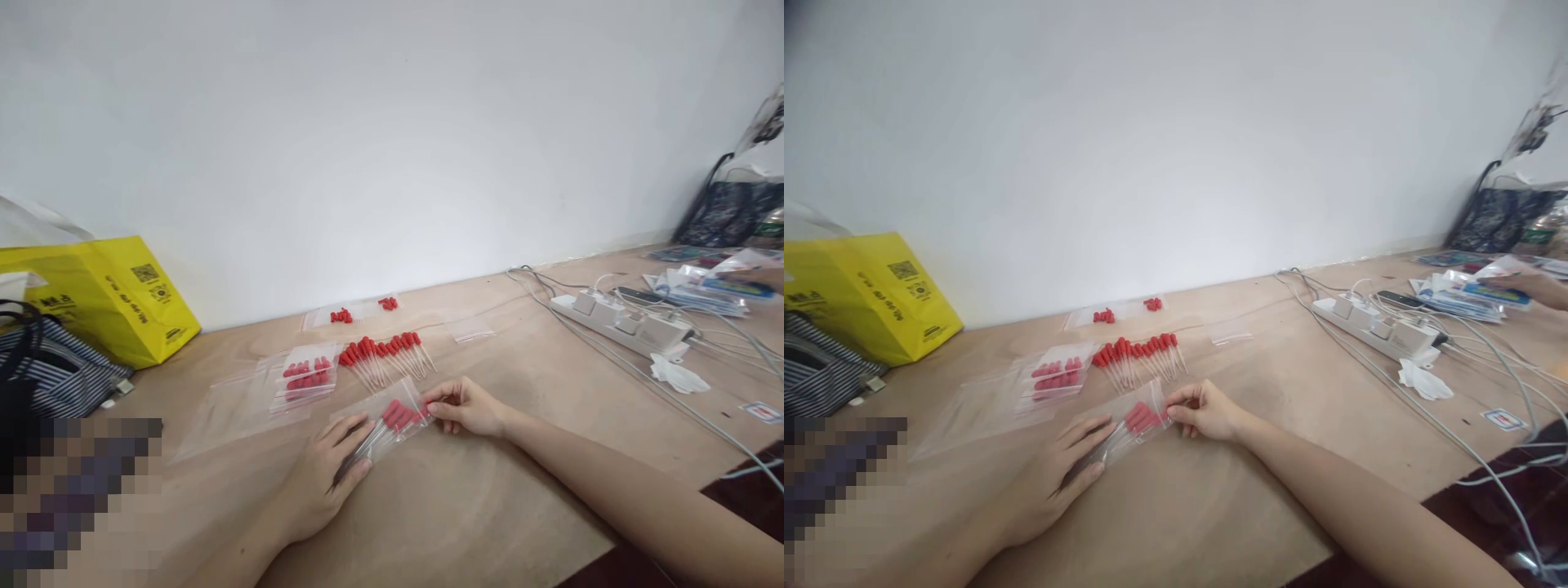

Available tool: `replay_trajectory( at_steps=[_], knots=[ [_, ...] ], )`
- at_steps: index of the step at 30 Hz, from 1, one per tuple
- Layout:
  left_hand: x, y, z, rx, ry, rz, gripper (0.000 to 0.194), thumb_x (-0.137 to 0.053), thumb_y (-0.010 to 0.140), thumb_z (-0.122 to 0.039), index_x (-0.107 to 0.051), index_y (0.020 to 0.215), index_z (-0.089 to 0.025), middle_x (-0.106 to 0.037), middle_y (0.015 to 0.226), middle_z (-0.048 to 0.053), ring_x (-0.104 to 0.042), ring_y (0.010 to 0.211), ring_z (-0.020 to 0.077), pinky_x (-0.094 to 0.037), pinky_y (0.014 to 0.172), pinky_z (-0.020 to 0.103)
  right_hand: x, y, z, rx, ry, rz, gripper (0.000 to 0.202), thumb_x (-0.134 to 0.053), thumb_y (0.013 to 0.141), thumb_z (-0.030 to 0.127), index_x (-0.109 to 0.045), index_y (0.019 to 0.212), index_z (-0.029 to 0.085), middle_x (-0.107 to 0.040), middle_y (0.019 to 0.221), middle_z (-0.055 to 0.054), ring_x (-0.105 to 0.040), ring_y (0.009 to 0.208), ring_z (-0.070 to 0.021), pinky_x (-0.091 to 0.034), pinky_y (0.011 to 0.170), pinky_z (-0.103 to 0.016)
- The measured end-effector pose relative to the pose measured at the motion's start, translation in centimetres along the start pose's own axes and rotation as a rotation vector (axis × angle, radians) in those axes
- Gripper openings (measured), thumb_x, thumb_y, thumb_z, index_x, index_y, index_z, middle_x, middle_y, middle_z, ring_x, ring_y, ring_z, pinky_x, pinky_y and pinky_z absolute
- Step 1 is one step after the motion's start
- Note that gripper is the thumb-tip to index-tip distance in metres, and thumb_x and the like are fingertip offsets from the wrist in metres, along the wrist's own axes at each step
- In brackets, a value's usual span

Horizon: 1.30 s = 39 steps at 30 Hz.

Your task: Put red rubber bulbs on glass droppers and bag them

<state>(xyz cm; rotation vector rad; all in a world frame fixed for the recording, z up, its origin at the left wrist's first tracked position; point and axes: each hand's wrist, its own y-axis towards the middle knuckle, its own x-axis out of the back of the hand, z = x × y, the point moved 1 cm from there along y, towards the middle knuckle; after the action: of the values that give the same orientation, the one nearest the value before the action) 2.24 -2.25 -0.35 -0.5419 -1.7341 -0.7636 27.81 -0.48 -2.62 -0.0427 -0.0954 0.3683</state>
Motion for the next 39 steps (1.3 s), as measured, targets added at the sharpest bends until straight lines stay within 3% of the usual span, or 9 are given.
replay_trajectory(
  at_steps=[4, 10, 16, 21, 28, 31, 33, 35, 39],
  knots=[
    [0.0, 0.0, 0.0, 0.018, -0.016, 0.011, 0.038, -0.04, 0.085, -0.033, -0.045, 0.122, -0.026, -0.049, 0.125, 0.005, -0.044, 0.114, 0.0231, -0.039, 0.094, 0.043, 0.3, 0.5, 0.3, 0.008, -0.007, 0.099, 0.045, -0.065, 0.062, 0.044, -0.059, 0.095, 0.014, -0.055, 0.054, 0.005, -0.047, 0.038, -0.0036, -0.036, 0.038, -0.016],
    [0.1, -0.1, -0.1, 0.024, -0.065, 0.006, 0.038, -0.042, 0.085, -0.033, -0.044, 0.122, -0.028, -0.049, 0.125, 0.004, -0.044, 0.114, 0.0225, -0.038, 0.094, 0.043, 0.4, 1.9, 0.7, -0.052, -0.048, 0.24, 0.038, -0.071, 0.056, 0.041, -0.056, 0.077, 0.014, -0.056, 0.055, 0.004, -0.051, 0.044, -0.0058, -0.037, 0.039, -0.015],
    [0.4, 0.1, -0.4, 0.026, -0.078, 0.032, 0.04, -0.041, 0.085, -0.033, -0.041, 0.124, -0.026, -0.047, 0.126, 0.005, -0.042, 0.115, 0.0216, -0.038, 0.095, 0.042, -0.8, 2.3, 0.0, 0.069, -0.138, 0.131, 0.027, -0.073, 0.053, 0.03, -0.053, 0.063, 0.014, -0.05, 0.05, 0.007, -0.043, 0.042, -0.0041, -0.034, 0.04, -0.016],
    [0.5, 0.1, -0.5, 0.038, -0.093, 0.029, 0.041, -0.042, 0.085, -0.033, -0.039, 0.125, -0.024, -0.046, 0.125, 0.006, -0.041, 0.115, 0.0218, -0.038, 0.095, 0.041, -1.2, 2.1, -0.1, 0.131, -0.231, -0.022, 0.017, -0.066, 0.061, 0.028, -0.056, 0.063, 0.015, -0.048, 0.052, 0.006, -0.042, 0.045, -0.0051, -0.033, 0.043, -0.017],
    [0.1, -0.2, 0.2, 0.062, -0.098, 0.006, 0.038, -0.039, 0.086, -0.031, -0.041, 0.124, -0.026, -0.045, 0.128, 0.005, -0.039, 0.118, 0.0221, -0.037, 0.096, 0.042, -0.8, 1.5, 0.5, 0.238, -0.414, 0.095, 0.013, -0.059, 0.068, 0.026, -0.067, 0.072, 0.016, -0.056, 0.06, 0.002, -0.046, 0.052, -0.0068, -0.036, 0.049, -0.017],
    [0.0, -0.2, 0.2, 0.076, -0.088, 0.034, 0.04, -0.039, 0.086, -0.032, -0.039, 0.125, -0.025, -0.043, 0.13, 0.005, -0.041, 0.117, 0.0216, -0.038, 0.095, 0.041, 0.4, 2.3, 1.0, 0.063, -0.445, 0.208, 0.018, -0.058, 0.07, 0.029, -0.068, 0.079, 0.017, -0.058, 0.059, 0.002, -0.049, 0.049, -0.0078, -0.038, 0.047, -0.018],
    [0.1, -0.2, 0.0, 0.075, -0.085, 0.037, 0.04, -0.039, 0.085, -0.032, -0.039, 0.125, -0.025, -0.043, 0.129, 0.005, -0.042, 0.116, 0.0215, -0.039, 0.095, 0.041, 1.6, 3.6, 1.5, -0.084, -0.517, 0.042, 0.017, -0.059, 0.069, 0.029, -0.067, 0.076, 0.016, -0.058, 0.055, 0.001, -0.05, 0.046, -0.0085, -0.038, 0.045, -0.018],
    [0.1, -0.2, -0.1, 0.07, -0.087, 0.037, 0.04, -0.039, 0.085, -0.032, -0.039, 0.125, -0.024, -0.044, 0.128, 0.006, -0.042, 0.116, 0.0215, -0.039, 0.094, 0.04, 3.0, 5.4, 2.1, -0.12, -0.613, -0.269, 0.014, -0.059, 0.069, 0.026, -0.065, 0.072, 0.014, -0.061, 0.062, -0.001, -0.054, 0.051, -0.0098, -0.039, 0.048, -0.018],
    [0.0, -0.3, 0.0, 0.07, -0.103, 0.022, 0.039, -0.037, 0.086, -0.032, -0.039, 0.125, -0.024, -0.044, 0.127, 0.006, -0.042, 0.115, 0.0211, -0.039, 0.094, 0.04, 4.5, 9.0, 3.0, -0.148, -0.68, -0.509, 0.021, -0.059, 0.069, 0.027, -0.062, 0.083, 0.012, -0.064, 0.076, -0.008, -0.06, 0.072, -0.0166, -0.041, 0.059, -0.021]
  ],
)
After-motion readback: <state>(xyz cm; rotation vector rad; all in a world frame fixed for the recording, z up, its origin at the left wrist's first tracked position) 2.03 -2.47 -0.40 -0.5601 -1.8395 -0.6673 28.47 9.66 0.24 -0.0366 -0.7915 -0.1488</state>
